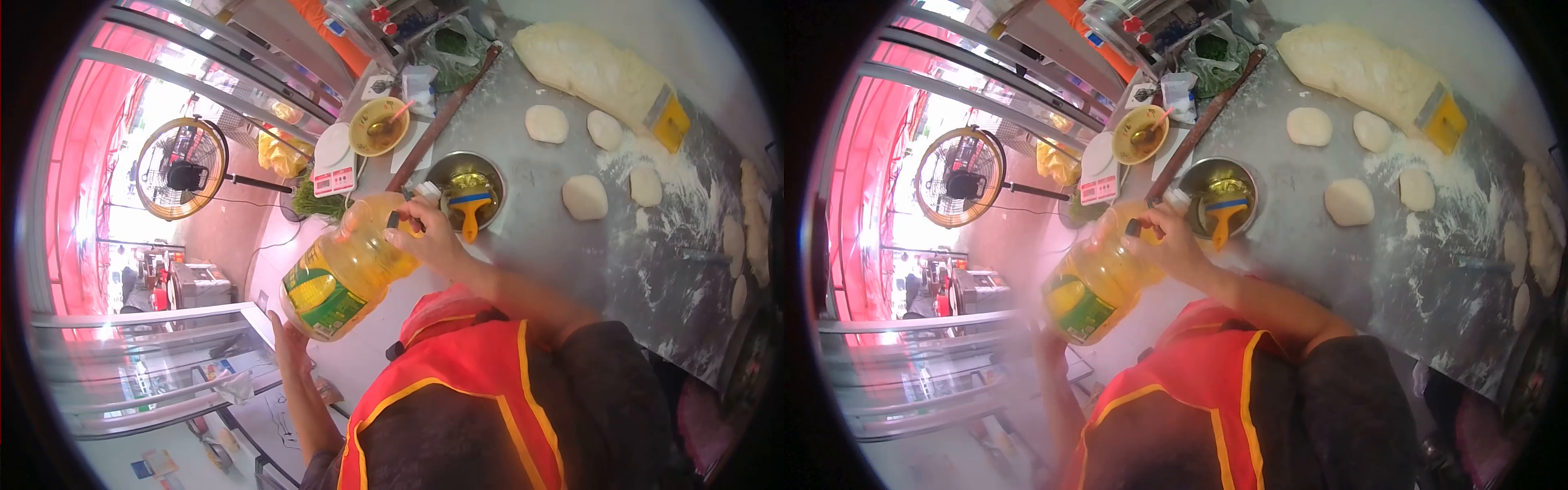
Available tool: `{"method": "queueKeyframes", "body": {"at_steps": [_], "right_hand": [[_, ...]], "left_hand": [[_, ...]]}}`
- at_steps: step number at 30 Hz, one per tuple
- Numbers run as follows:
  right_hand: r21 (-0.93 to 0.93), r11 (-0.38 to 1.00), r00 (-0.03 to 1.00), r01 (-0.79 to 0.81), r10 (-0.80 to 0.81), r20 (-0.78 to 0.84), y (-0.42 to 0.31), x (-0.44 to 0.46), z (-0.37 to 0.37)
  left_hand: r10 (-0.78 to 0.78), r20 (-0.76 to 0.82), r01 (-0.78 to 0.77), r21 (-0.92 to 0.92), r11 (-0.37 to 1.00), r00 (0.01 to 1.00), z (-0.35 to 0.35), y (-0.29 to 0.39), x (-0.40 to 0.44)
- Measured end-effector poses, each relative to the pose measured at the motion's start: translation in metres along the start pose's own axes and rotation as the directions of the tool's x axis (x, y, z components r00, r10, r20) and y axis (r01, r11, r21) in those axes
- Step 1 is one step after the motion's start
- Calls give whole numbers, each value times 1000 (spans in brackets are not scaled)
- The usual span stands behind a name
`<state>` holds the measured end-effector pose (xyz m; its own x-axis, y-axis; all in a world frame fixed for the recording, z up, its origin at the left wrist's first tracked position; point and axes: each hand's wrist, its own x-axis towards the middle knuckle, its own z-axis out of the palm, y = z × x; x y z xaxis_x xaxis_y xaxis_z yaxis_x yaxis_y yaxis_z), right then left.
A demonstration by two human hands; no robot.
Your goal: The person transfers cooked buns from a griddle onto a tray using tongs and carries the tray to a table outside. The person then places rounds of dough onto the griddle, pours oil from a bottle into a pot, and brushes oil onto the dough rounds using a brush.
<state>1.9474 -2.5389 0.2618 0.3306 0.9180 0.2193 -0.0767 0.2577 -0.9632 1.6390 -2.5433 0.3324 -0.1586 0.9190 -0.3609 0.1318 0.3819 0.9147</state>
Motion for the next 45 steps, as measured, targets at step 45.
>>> {"method": "queueKeyframes", "body": {"at_steps": [45], "right_hand": [[11, 1000, 1000, 24, -24, -6, -3, 4, 2]], "left_hand": [[43, -78, -42, 13, 999, 996, -14, 5, 6]]}}
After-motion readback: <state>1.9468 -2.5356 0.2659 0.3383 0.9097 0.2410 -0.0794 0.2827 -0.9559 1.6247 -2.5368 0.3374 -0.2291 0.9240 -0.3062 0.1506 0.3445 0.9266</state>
